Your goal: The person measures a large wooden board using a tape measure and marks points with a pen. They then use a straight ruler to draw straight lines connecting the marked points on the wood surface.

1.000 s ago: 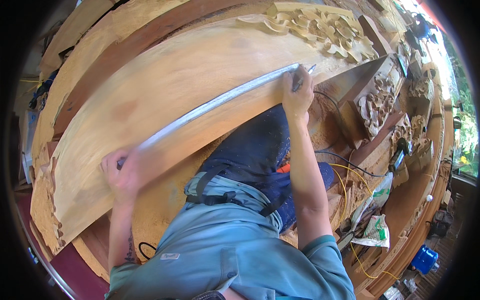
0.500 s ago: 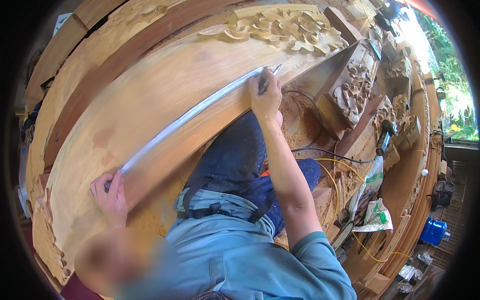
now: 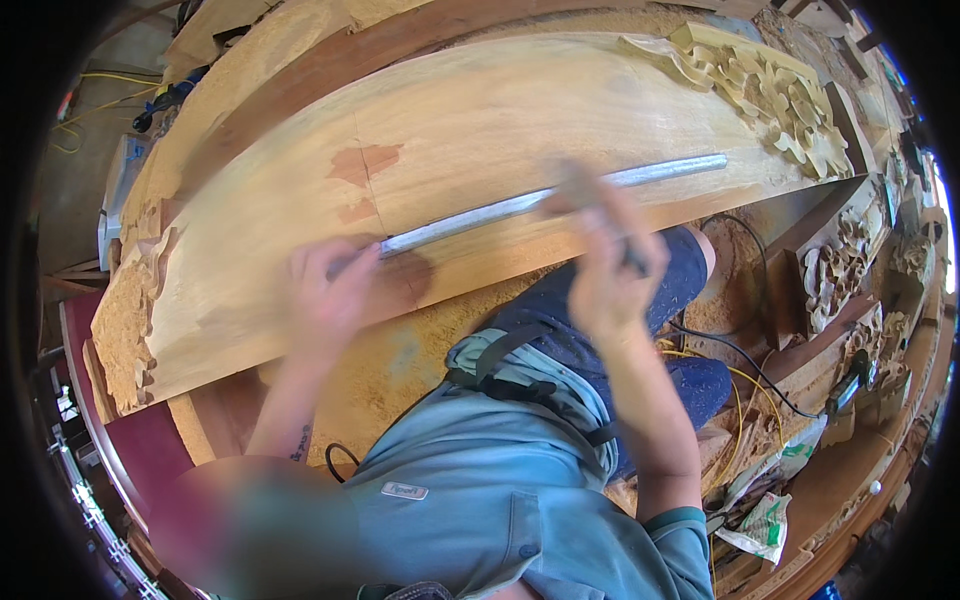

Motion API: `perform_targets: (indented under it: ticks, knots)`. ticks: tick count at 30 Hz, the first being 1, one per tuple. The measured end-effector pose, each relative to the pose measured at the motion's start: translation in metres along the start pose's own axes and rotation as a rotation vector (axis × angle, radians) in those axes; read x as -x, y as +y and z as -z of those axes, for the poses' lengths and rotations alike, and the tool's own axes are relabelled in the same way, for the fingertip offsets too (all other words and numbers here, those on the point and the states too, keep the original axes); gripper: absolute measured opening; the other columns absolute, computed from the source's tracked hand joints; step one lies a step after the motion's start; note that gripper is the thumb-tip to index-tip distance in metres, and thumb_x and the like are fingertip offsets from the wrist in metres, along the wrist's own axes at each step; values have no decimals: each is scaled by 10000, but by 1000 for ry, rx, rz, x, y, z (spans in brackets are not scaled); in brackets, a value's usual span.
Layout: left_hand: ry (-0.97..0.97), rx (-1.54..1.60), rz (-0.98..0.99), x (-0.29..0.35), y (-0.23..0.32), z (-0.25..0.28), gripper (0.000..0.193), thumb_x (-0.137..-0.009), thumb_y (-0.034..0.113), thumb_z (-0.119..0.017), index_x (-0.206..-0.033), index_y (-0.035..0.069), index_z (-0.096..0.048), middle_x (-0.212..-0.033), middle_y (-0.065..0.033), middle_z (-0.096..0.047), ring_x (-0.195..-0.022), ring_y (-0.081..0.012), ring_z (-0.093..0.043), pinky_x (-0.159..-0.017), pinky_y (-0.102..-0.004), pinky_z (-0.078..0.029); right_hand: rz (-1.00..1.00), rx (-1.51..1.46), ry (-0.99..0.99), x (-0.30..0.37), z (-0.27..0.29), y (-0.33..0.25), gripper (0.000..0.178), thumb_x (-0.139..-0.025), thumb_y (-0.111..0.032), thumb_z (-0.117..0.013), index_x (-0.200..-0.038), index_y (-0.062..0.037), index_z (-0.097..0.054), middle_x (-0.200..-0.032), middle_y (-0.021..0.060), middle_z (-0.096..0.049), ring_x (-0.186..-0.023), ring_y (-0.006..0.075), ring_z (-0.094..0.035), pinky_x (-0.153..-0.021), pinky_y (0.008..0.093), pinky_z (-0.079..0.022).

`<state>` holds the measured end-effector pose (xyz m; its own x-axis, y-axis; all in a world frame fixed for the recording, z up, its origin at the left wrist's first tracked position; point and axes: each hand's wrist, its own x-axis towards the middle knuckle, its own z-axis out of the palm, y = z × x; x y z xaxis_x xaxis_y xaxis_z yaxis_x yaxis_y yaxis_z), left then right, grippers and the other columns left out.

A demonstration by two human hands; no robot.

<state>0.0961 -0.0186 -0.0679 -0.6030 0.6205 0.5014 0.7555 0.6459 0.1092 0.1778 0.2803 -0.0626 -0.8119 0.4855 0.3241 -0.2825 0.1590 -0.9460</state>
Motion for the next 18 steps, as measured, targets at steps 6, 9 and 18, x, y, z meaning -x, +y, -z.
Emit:
perform_targets:
  ticks: [6,9,18]
  knots:
    - [-23,-5,11,-4,4,-2,364,-748,100,-792,-1093,219,-794,-981,31,-620,-932,-204,-571,-813,-380,-374,-31,18,-354,17,-68,-5,185,-905,-36,-687,-1059,49,-745,-899,121,-755,-902,232,-658,-813,347,-525]
    - [-24,-2,14,-4,4,-2,363,-759,99,-782,-1100,221,-790,-985,34,-620,-935,-204,-571,-814,-382,-374,-53,34,-345,24,-74,2,189,-886,-20,-708,-1061,39,-746,-905,116,-754,-923,246,-669,-809,348,-536]
    - [-1,7,19,-1,3,-6,369,-754,91,-787,-1096,232,-786,-984,36,-622,-931,-204,-573,-821,-377,-374,16,71,-326,27,-77,9,198,-874,4,-697,-1064,27,-747,-929,132,-745,-906,259,-688,-805,355,-546]
